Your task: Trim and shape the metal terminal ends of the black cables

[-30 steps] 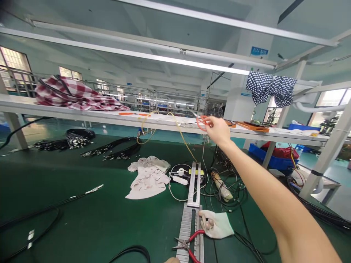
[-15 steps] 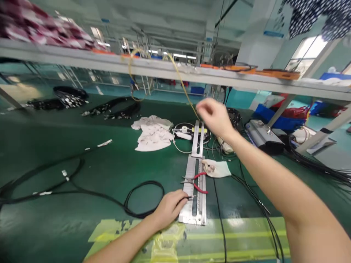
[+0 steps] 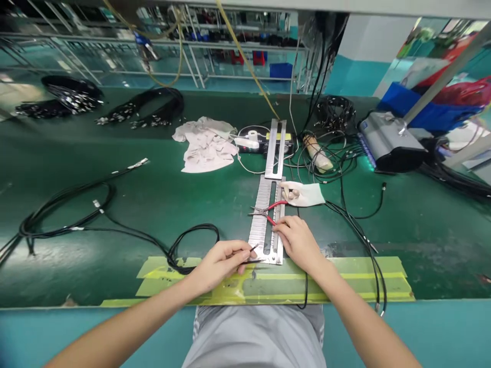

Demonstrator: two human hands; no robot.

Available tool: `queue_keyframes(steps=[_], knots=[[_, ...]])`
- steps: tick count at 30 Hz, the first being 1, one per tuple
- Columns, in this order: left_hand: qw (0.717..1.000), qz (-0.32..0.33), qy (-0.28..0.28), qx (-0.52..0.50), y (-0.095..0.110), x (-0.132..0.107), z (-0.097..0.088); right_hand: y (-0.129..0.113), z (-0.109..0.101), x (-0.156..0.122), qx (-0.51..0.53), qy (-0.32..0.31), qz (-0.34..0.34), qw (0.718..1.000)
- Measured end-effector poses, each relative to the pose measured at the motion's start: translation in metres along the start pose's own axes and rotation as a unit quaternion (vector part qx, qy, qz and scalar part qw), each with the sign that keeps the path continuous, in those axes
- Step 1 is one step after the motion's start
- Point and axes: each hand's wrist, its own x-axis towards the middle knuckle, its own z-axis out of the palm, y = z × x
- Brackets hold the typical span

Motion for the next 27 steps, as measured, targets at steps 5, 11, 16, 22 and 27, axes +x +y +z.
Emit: queue_keyframes(steps=[5,11,16,22,27], knots=[[0.998,-0.022,0.052,0.000,-0.004,-0.016,0.011,-0.020,0.001,-0.018,0.050,0.055,0.010,0.997],[0.982,0.014,0.116,0.150,-0.011,-0.028,0.029,-0.063,0.008,-0.030,0.206,0.006,0.020,0.978],[0.975,0.030,0.139,0.173,-0.019,-0.027,0.031,-0.070,0.018,-0.027,0.229,0.000,0.025,0.973],[0.973,0.070,0.127,0.179,-0.025,-0.024,0.033,-0.069,0.020,-0.030,0.240,0.028,0.059,0.969],[0.951,0.127,0.126,0.251,-0.034,-0.025,0.034,-0.072,0.022,-0.033,0.181,0.019,0.045,0.982]])
